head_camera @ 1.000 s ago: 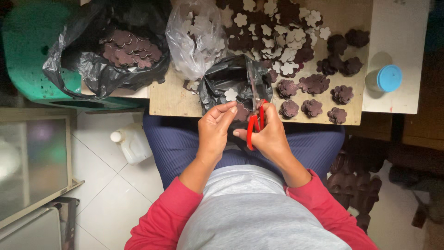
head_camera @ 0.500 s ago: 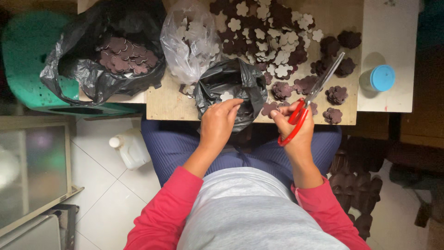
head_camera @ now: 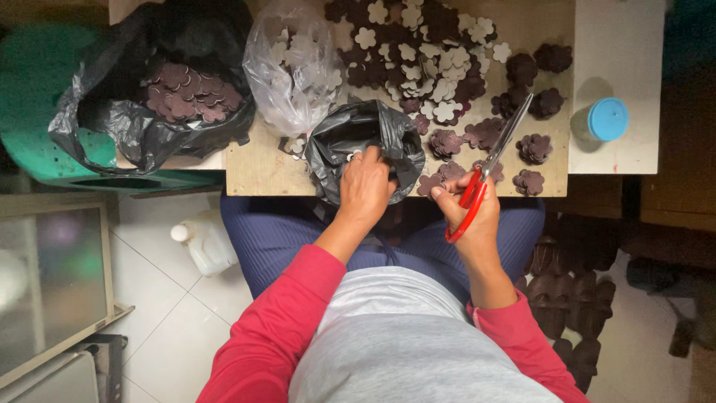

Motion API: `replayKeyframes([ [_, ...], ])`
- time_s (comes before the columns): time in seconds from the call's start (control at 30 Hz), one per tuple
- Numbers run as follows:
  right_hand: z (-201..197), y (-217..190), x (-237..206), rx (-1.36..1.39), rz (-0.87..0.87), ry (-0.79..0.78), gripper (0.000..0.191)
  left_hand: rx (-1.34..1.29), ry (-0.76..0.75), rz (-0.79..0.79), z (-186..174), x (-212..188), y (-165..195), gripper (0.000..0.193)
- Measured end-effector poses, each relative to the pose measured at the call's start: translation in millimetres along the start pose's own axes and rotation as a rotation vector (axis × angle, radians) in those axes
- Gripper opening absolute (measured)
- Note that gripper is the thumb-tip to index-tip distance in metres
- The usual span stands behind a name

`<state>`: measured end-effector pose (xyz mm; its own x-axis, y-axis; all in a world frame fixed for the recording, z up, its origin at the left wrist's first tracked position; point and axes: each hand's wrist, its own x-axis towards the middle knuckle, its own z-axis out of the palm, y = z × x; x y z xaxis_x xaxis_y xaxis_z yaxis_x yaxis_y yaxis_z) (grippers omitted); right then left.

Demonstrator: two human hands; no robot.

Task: The person sits cross-legged and uses red-handled scissors to trim the edges of small flower-shaped craft pieces. They handle the pieces one at a time, rotate them, and place trimmed pieces into a black plastic bag on the table.

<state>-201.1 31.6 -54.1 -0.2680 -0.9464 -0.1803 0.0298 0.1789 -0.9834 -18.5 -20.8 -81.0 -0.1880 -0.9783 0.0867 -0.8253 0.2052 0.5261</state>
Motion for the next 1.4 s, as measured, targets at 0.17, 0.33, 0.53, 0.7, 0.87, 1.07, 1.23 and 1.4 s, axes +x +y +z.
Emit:
replayKeyframes([
  [0.17, 1, 1, 1, -0.016, 0.008, -0.008, 0.038, -0.054, 0.060, 0.018, 6, -7, -1, 0.013],
  [0.33, 4, 1, 1, -0.021, -0.003, -0.018, 0.037, 0.049, -0.027, -0.002, 7, -5, -4, 0.009],
  [0.53, 5, 3, 1, -0.008, -0.001, -0.037, 0.036, -0.028, 0.071, 0.051, -4, -3, -3, 0.010],
  [0.7, 5, 8, 3, 0.004, 0.002, -0.065, 0.037, -0.120, 0.034, -0.106, -31, -7, 3, 0.018],
  [0.87, 12, 7, 3, 0.017, -0.035, -0.092, 0.037, -0.073, 0.141, 0.023, -60, -14, 7, 0.020],
  [1.07, 28, -6, -5, 0.087, -0.078, -0.159, 0.037, -0.260, 0.316, 0.127, -70, -26, 13, 0.019],
  [1.23, 34, -12, 2, 0.007, -0.060, -0.137, 0.036, -0.459, 0.412, 0.135, -70, -49, 14, 0.029],
  [1.4, 31, -18, 4, 0.021, -0.117, -0.135, 0.037, -1.023, 0.452, -0.173, -64, -55, 20, 0.035],
])
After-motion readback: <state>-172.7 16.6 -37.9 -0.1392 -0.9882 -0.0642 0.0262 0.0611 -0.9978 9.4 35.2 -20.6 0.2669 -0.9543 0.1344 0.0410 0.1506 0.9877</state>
